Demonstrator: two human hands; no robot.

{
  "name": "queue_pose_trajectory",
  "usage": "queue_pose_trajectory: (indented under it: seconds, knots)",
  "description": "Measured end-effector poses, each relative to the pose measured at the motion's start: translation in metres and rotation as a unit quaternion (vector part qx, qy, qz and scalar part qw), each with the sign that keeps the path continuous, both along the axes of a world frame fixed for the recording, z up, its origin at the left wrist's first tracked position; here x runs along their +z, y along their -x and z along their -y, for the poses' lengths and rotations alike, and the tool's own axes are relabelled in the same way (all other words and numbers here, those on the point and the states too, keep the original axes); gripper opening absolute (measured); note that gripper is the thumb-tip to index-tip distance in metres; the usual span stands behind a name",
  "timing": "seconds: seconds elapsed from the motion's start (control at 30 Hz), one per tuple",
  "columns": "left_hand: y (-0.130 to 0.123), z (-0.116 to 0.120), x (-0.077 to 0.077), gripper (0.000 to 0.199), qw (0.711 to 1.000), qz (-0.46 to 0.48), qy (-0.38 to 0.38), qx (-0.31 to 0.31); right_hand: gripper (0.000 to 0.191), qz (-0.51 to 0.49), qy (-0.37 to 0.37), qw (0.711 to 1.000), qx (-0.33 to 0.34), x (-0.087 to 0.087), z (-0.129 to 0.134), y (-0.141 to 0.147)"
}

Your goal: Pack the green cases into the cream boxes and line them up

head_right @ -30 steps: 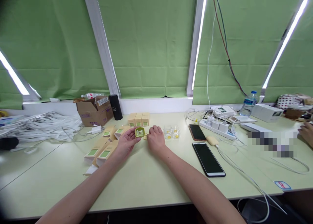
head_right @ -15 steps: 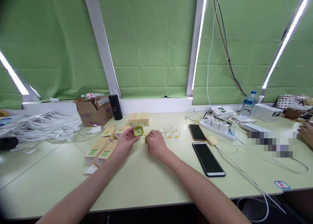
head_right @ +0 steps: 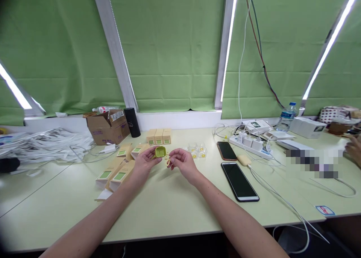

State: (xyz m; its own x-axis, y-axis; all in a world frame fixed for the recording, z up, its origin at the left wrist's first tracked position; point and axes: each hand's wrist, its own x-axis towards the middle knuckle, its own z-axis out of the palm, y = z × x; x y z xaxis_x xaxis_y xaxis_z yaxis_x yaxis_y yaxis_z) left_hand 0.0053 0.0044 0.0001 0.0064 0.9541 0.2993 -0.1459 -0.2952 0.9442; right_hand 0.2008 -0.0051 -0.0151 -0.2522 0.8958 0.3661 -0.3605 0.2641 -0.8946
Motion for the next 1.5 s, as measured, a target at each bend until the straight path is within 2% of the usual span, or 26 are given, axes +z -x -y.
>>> queue_pose_trajectory:
  seconds: [0.33, 0.6, 0.73, 0.83, 0.93, 1.03, 1.13, 1.27, 1.37, 1.5]
  knots:
    - [-0.005, 0.007, 0.002, 0.058, 0.999, -0.024, 0.015, -0.027, 0.033, -0.038, -0.009, 0.994, -0.099, 0.001, -0.002, -0.001]
    - [-0.008, 0.015, 0.006, 0.056, 0.998, -0.037, 0.01, -0.049, 0.022, -0.029, -0.045, 0.989, -0.136, 0.006, 0.003, -0.001]
    - [-0.008, 0.015, 0.005, 0.056, 0.997, -0.042, 0.005, -0.065, 0.026, -0.034, -0.059, 0.986, -0.15, 0.009, 0.005, 0.0]
    - [-0.008, 0.015, 0.004, 0.057, 0.997, -0.04, 0.005, -0.07, 0.03, -0.017, -0.059, 0.985, -0.163, 0.01, 0.006, 0.001]
    - [-0.009, 0.015, 0.004, 0.058, 0.997, -0.034, 0.005, -0.071, 0.026, 0.006, -0.056, 0.984, -0.171, 0.007, 0.007, 0.002]
    - [-0.009, 0.017, 0.005, 0.055, 0.996, -0.037, -0.008, -0.075, 0.019, 0.044, -0.091, 0.978, -0.183, 0.004, 0.009, 0.002]
    - [-0.009, 0.018, 0.005, 0.053, 0.996, -0.041, -0.018, -0.075, 0.012, 0.116, -0.174, 0.95, -0.231, 0.004, 0.014, 0.002]
    - [-0.009, 0.017, 0.003, 0.051, 0.996, -0.05, -0.02, -0.071, 0.018, 0.18, -0.287, 0.9, -0.274, 0.007, 0.019, 0.001]
    - [-0.01, 0.016, 0.002, 0.05, 0.995, -0.057, -0.028, -0.073, 0.021, 0.203, -0.335, 0.872, -0.293, 0.004, 0.018, 0.0]
    - [-0.012, 0.019, 0.004, 0.047, 0.994, -0.071, -0.042, -0.077, 0.02, 0.264, -0.378, 0.819, -0.342, -0.002, 0.015, 0.0]
